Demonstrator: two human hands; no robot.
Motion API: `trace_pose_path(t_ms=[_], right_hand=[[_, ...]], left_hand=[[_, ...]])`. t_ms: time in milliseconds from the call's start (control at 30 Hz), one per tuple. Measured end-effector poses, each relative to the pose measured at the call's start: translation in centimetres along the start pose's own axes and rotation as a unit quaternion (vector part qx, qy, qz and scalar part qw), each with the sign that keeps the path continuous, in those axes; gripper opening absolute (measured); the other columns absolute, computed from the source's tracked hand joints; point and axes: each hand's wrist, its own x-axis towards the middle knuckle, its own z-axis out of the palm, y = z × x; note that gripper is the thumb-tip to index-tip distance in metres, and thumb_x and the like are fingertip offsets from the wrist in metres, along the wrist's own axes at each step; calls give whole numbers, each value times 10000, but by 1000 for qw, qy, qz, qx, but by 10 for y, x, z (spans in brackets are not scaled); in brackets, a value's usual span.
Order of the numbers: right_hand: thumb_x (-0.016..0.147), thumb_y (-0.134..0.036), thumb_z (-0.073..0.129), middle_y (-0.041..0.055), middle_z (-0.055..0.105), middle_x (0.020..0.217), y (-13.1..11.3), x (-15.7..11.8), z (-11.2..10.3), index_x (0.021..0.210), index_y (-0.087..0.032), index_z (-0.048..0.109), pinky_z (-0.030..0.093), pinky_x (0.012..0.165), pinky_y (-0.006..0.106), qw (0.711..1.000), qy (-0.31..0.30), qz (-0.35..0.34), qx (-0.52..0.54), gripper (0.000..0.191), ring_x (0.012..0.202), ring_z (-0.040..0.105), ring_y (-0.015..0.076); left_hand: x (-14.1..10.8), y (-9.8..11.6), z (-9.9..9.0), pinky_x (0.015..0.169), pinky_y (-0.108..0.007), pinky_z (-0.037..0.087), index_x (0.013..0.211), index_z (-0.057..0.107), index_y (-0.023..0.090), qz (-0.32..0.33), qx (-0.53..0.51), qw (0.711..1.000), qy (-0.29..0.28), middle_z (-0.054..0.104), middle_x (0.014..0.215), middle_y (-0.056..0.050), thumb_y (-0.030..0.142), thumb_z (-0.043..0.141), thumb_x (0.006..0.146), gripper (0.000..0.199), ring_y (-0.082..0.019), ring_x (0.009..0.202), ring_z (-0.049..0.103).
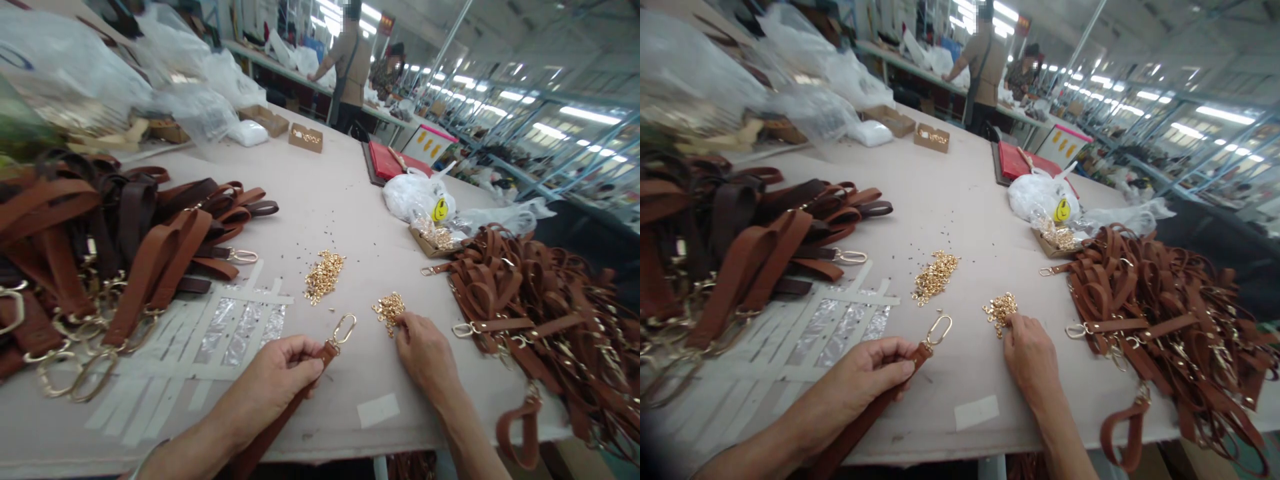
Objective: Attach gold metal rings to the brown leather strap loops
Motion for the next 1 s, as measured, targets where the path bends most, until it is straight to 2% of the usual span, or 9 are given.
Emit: trace_pose_path(t_ms=[133, 200, 267, 333, 433, 567, 800, 1000], right_hand=[[904, -210, 546, 46, 701, 876, -8, -7, -1, 918, -201, 642, 496, 774, 336, 984, 59, 39, 161, 97, 807, 654, 209], [895, -248, 605, 21, 707, 874, -26, -15, -4, 920, -220, 654, 517, 746, 299, 955, 81, 70, 277, 62, 783, 665, 182], [877, -240, 655, 5, 707, 869, -53, -24, -7, 938, -235, 659, 537, 722, 268, 913, 87, 79, 391, 62, 773, 669, 162], [861, -187, 674, 0, 702, 874, -82, -31, -8, 931, -244, 660, 550, 732, 257, 877, 84, 49, 471, 91, 794, 670, 154], [854, -110, 659, 0, 700, 881, -114, -33, -7, 910, -248, 665, 554, 775, 262, 855, 81, -9, 512, 149, 831, 671, 150], [852, -91, 640, 5, 712, 875, -129, -26, -5, 904, -243, 669, 557, 764, 256, 866, 91, -22, 491, 164, 812, 682, 150], [866, -85, 590, 13, 732, 854, -134, -20, -5, 860, -251, 682, 564, 760, 282, 894, 99, -57, 434, 190, 807, 700, 168], [853, -63, 586, -3, 748, 829, -135, -20, -5, 840, -250, 681, 562, 746, 262, 905, 98, -71, 408, 209, 786, 712, 159]], left_hand=[[0, -1, -1, 585, -241, 350, 822, 624, 162, 15, 1, 1000, -1, 521, 646, 56, 315, 588, 794, 159, -116, 587, 463], [0, 0, -1, 558, -237, 330, 834, 622, 168, 26, 13, 1000, 11, 505, 638, 62, 332, 572, 816, 173, -113, 573, 437], [0, 0, 1, 548, -238, 323, 846, 635, 173, 47, 40, 998, 34, 516, 645, 57, 352, 563, 833, 194, -117, 574, 431], [0, 0, 3, 579, -245, 356, 849, 655, 180, 76, 68, 993, 55, 572, 679, 39, 337, 557, 842, 185, -131, 614, 478], [0, -1, 4, 676, -269, 424, 856, 670, 187, 117, 89, 986, 75, 676, 786, 1, 296, 546, 851, 166, -166, 727, 579], [0, -2, 2, 695, -282, 453, 861, 669, 183, 144, 117, 978, 95, 698, 798, -9, 269, 543, 868, 153, -175, 741, 618], [1, -8, -1, 667, -279, 456, 847, 667, 188, 175, 148, 966, 120, 691, 784, -2, 209, 547, 874, 125, -159, 714, 626], [2, -12, -3, 716, -295, 454, 854, 675, 186, 234, 214, 938, 139, 679, 818, -15, 110, 542, 844, 153, -164, 772, 618]])
